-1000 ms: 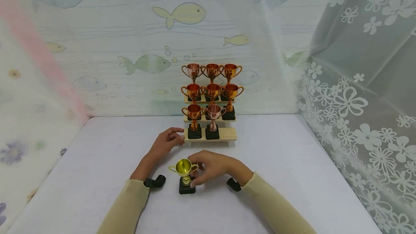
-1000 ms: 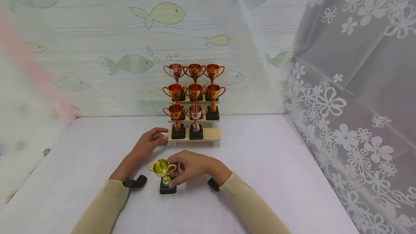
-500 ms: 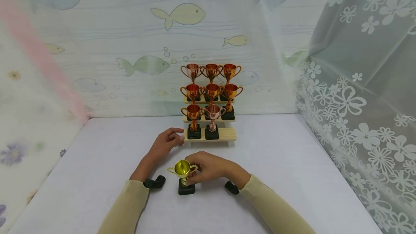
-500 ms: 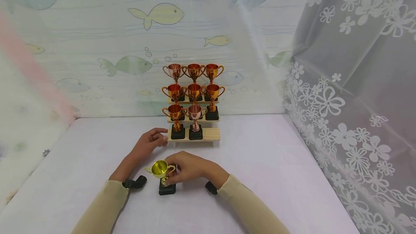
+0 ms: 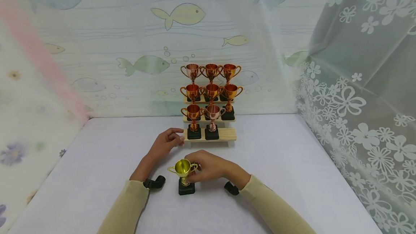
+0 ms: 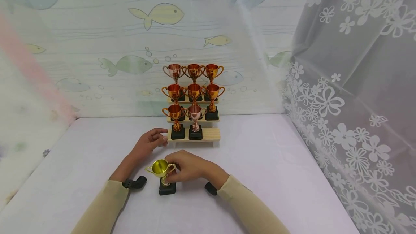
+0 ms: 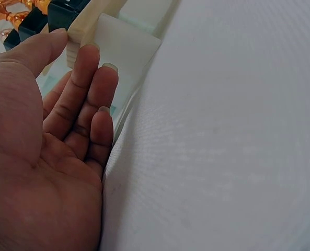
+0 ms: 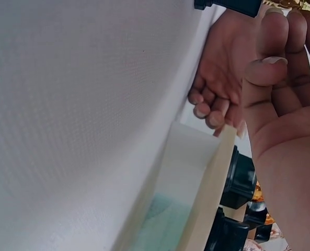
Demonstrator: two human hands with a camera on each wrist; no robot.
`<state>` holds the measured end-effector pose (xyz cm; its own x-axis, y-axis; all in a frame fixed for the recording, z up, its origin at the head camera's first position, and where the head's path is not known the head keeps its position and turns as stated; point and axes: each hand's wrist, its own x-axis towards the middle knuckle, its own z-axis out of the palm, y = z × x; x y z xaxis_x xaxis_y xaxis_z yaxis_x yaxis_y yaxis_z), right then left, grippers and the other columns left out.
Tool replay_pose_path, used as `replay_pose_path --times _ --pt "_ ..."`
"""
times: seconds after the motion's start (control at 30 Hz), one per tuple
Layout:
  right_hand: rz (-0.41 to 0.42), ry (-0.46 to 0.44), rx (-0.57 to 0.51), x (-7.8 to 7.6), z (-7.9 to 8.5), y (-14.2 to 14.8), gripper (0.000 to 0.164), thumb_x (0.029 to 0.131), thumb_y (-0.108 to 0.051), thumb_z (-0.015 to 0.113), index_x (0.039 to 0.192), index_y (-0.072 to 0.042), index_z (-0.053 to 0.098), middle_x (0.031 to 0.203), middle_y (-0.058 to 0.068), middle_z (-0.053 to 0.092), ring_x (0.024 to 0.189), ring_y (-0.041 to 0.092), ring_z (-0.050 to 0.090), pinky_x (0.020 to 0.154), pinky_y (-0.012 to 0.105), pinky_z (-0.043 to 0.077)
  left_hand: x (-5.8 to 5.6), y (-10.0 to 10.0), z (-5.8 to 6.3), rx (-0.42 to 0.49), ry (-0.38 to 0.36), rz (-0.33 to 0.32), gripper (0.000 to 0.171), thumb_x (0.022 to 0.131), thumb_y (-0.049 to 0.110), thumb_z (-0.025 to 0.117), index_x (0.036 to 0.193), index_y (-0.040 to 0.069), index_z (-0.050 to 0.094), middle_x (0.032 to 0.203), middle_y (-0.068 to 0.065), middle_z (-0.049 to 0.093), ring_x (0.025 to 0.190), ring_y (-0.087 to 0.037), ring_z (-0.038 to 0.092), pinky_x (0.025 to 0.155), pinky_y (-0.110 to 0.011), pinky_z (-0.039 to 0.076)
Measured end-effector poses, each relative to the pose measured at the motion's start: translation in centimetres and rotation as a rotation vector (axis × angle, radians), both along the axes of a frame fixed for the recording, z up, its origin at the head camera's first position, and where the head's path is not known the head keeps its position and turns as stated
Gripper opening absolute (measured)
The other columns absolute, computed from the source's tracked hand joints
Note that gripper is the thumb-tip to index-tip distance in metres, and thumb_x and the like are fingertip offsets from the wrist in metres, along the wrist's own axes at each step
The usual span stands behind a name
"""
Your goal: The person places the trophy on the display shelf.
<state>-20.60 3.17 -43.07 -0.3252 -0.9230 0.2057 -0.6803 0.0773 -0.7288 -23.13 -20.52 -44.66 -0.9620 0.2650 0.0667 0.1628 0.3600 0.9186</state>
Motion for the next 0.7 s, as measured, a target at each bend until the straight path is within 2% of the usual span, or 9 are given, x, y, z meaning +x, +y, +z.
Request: replay_pose_path --times 0.17,0.33,0.57,0.7 --pt "-0.02 -0.003 0.011 -0.2 0.2 0.1 0.021 0.086 -0.018 0.079 0.1 -0.02 0.063 0.085 -0.01 0.058 0.078 0.009 0.054 0.068 0.022 0.046 -0.3 -0.1 -0.4 0.01 0.008 -0.006 0.04 0.099 0.026 0.063 0.135 0.008 0.057 0.101 -0.02 0.072 0.094 -0.026 0.067 0.071 -0.034 0.046" --pt "-0.036 -0.009 0.021 -0.5 0.1 0.3 0.02 0.086 -0.017 0.079 0.099 -0.019 0.064 0.083 -0.009 0.058 0.079 0.02 0.056 0.067 0.023 0.047 -0.6 -0.1 -0.6 0.016 0.006 -0.005 0.04 0.099 0.027 0.063 0.135 0.008 0.057 0.101 -0.021 0.072 0.095 -0.027 0.068 0.071 -0.034 0.046" --pt "-0.081 0.026 0.072 -1.0 0.8 1.2 0.02 0.086 -0.019 0.079 0.099 -0.02 0.064 0.084 -0.012 0.06 0.08 0.018 0.058 0.07 0.027 0.05 -0.7 -0.1 -0.7 0.016 0.004 -0.008 0.04 0.1 0.026 0.062 0.134 0.008 0.057 0.102 -0.023 0.072 0.096 -0.027 0.068 0.072 -0.037 0.047" --pt "-0.093 0.034 0.077 -1.6 1.2 1.9 0.02 0.086 -0.018 0.079 0.1 -0.02 0.065 0.085 -0.011 0.061 0.079 0.022 0.06 0.069 0.029 0.051 -0.8 -0.1 -0.7 0.028 0.008 -0.01 0.039 0.1 0.025 0.062 0.134 0.007 0.057 0.101 -0.023 0.071 0.097 -0.029 0.068 0.07 -0.035 0.046"
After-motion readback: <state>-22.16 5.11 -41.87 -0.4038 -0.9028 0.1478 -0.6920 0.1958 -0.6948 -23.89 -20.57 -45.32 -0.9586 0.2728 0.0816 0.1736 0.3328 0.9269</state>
